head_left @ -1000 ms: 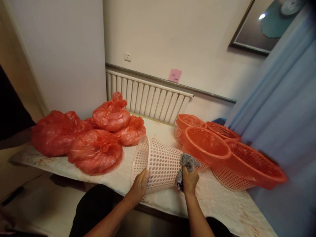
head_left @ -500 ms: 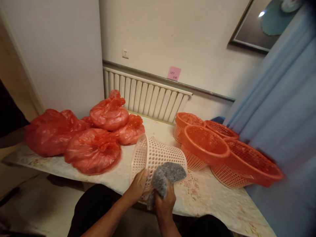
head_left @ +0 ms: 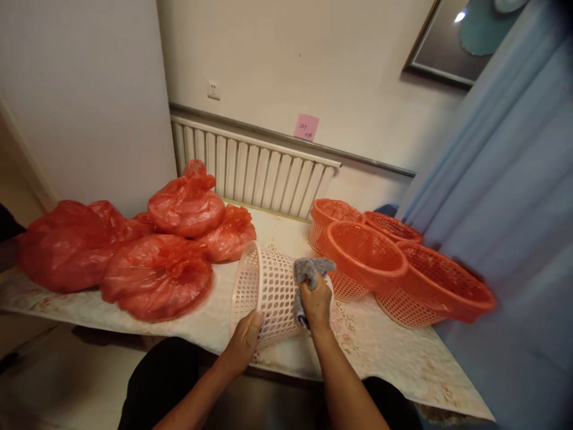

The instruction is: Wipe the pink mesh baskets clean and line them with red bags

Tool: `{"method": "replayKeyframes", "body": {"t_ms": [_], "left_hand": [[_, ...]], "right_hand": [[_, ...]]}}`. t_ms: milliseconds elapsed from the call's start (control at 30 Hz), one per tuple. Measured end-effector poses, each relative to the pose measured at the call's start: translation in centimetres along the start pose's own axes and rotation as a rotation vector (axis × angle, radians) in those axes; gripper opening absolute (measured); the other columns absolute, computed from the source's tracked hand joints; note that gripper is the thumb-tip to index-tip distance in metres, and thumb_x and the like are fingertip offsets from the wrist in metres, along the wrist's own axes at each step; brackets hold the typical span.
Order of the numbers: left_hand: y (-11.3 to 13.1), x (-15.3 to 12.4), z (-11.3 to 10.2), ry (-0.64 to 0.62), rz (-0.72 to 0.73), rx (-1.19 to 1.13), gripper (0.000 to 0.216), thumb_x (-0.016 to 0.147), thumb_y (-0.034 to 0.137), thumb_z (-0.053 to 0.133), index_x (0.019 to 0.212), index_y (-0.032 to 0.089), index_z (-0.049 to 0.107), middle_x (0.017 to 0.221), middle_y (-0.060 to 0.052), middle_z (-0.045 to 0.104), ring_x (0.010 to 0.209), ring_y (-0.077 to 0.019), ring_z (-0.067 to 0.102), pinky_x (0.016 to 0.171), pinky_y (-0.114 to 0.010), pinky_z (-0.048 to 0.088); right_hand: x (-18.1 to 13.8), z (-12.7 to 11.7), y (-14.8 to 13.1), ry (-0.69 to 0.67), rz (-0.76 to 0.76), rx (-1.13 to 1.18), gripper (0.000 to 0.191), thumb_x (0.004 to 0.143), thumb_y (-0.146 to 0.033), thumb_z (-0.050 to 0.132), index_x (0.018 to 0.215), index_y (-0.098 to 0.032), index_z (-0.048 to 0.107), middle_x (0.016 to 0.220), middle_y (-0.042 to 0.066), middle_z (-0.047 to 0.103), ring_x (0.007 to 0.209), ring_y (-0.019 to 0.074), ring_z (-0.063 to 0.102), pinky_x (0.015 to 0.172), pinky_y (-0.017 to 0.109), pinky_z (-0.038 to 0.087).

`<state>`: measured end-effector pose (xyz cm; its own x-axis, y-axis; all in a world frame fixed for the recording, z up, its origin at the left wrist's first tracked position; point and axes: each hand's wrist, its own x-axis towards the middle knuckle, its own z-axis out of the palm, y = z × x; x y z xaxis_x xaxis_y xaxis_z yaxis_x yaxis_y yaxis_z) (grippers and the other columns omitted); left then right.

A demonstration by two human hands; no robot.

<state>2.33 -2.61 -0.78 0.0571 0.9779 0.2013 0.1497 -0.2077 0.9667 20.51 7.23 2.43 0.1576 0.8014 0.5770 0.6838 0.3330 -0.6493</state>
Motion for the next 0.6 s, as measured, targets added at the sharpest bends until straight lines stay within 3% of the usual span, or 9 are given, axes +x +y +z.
{"method": "replayKeyframes", "body": {"t_ms": [167, 367, 467, 600], "left_hand": [[0.0, -0.1, 0.1, 0.0, -0.004, -0.011, 0.064, 0.094, 0.061, 0.029, 0.112, 0.013, 0.065, 0.118, -0.012, 0.068, 0.112, -0.0277, 0.058, 0.105, -0.038, 0.039], [-0.5, -0.1, 0.0, -0.023, 0.005, -0.02, 0.062, 0.094, 0.06, 0.029, 0.113, 0.014, 0.065, 0.119, -0.011, 0.068, 0.111, -0.0271, 0.059, 0.105, -0.037, 0.04], [-0.4, -0.2, 0.1, -0.018, 0.01, 0.001, 0.061, 0.093, 0.061, 0.029, 0.107, 0.016, 0.067, 0.109, -0.01, 0.071, 0.102, -0.0268, 0.062, 0.103, -0.038, 0.042], [-0.1, -0.3, 0.2, -0.004, 0.022, 0.017, 0.059, 0.093, 0.061, 0.03, 0.103, 0.018, 0.069, 0.098, -0.008, 0.073, 0.09, -0.0253, 0.063, 0.1, -0.037, 0.044]], "right_hand": [[0.8, -1.9, 5.7, 0.175, 0.274, -0.087, 0.032, 0.074, -0.037, 0.05, 0.089, -0.016, 0.069, 0.081, 0.01, 0.07, 0.073, 0.0238, 0.06, 0.068, 0.03, 0.04], [-5.4, -1.4, 7.3, 0.325, 0.391, -0.059, 0.038, 0.079, -0.041, 0.049, 0.098, -0.015, 0.067, 0.092, 0.013, 0.072, 0.083, 0.0281, 0.064, 0.073, 0.034, 0.044], [-9.6, 0.1, 6.5, 0.331, 0.281, -0.019, 0.042, 0.079, -0.04, 0.052, 0.107, -0.011, 0.064, 0.101, 0.017, 0.069, 0.094, 0.0311, 0.063, 0.08, 0.04, 0.047], [-12.8, 1.2, 3.5, 0.185, -0.056, 0.056, 0.042, 0.079, -0.029, 0.055, 0.118, -0.013, 0.059, 0.107, 0.015, 0.067, 0.102, 0.0295, 0.061, 0.087, 0.044, 0.048]]}}
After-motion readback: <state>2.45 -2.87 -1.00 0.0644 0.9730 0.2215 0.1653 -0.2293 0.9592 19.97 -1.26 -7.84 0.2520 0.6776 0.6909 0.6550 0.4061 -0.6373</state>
